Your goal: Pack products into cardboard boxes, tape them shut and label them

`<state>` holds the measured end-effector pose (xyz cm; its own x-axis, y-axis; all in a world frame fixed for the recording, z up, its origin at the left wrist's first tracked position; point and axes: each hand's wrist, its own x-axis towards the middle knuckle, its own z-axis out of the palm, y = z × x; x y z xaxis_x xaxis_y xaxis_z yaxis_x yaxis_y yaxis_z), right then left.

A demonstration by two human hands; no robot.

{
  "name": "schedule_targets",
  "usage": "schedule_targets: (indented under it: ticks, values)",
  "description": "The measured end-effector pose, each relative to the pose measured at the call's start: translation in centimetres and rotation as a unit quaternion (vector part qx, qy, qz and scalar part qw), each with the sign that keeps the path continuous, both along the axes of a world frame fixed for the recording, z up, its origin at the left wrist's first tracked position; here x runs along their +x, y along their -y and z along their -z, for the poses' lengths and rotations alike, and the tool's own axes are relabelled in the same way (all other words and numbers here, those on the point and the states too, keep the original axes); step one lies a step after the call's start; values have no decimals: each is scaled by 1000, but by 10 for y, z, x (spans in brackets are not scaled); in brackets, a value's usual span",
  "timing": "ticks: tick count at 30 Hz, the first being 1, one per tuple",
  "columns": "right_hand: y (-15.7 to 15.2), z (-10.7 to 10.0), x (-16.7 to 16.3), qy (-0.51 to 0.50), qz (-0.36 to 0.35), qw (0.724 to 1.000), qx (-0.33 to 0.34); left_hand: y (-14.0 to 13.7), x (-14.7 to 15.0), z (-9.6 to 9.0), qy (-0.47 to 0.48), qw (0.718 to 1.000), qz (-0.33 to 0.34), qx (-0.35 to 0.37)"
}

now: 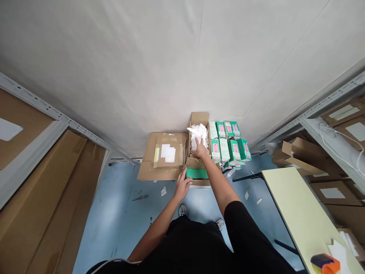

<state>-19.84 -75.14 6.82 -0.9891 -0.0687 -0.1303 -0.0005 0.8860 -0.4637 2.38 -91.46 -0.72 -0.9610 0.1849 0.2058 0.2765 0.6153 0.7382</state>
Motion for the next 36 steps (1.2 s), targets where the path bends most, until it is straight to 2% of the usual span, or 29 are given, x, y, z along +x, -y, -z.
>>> schedule_targets:
  ticks: [4, 8, 12, 15, 18, 21, 25, 28, 32, 36]
  values:
    - [15, 4, -18, 42, 2, 998, 42, -1, -4, 1, 3, 1000, 2, 5]
    - [14, -1, -17, 86, 4, 993, 83, 0, -4, 1, 6, 1000, 3, 11]
    - [6, -12, -6, 57, 19, 995, 82, 1, -3, 2, 2, 1000, 4, 14]
    - [-6, -23, 7, -14, 37, 998, 43, 1, -1, 2, -3, 1000, 4, 18]
    - [-28, -35, 34, -115, 55, 991, -36, -2, 1, 0, -12, 1000, 10, 21]
    - [-59, -41, 77, -200, 72, 971, -109, -10, 6, -3, -14, 1000, 13, 20]
    - [-97, -35, 147, -233, 76, 960, -137, -24, 14, -8, -10, 1000, 24, 10]
    - [-116, -20, 190, -176, 39, 974, -137, -38, 20, -11, -4, 999, 42, 0]
    - [-140, 0, 226, -19, -41, 992, -117, -64, 29, -16, -5, 998, 58, -19]
    - [-188, -3, 249, 6, -28, 994, -103, -103, 38, -24, -8, 997, 69, -28]
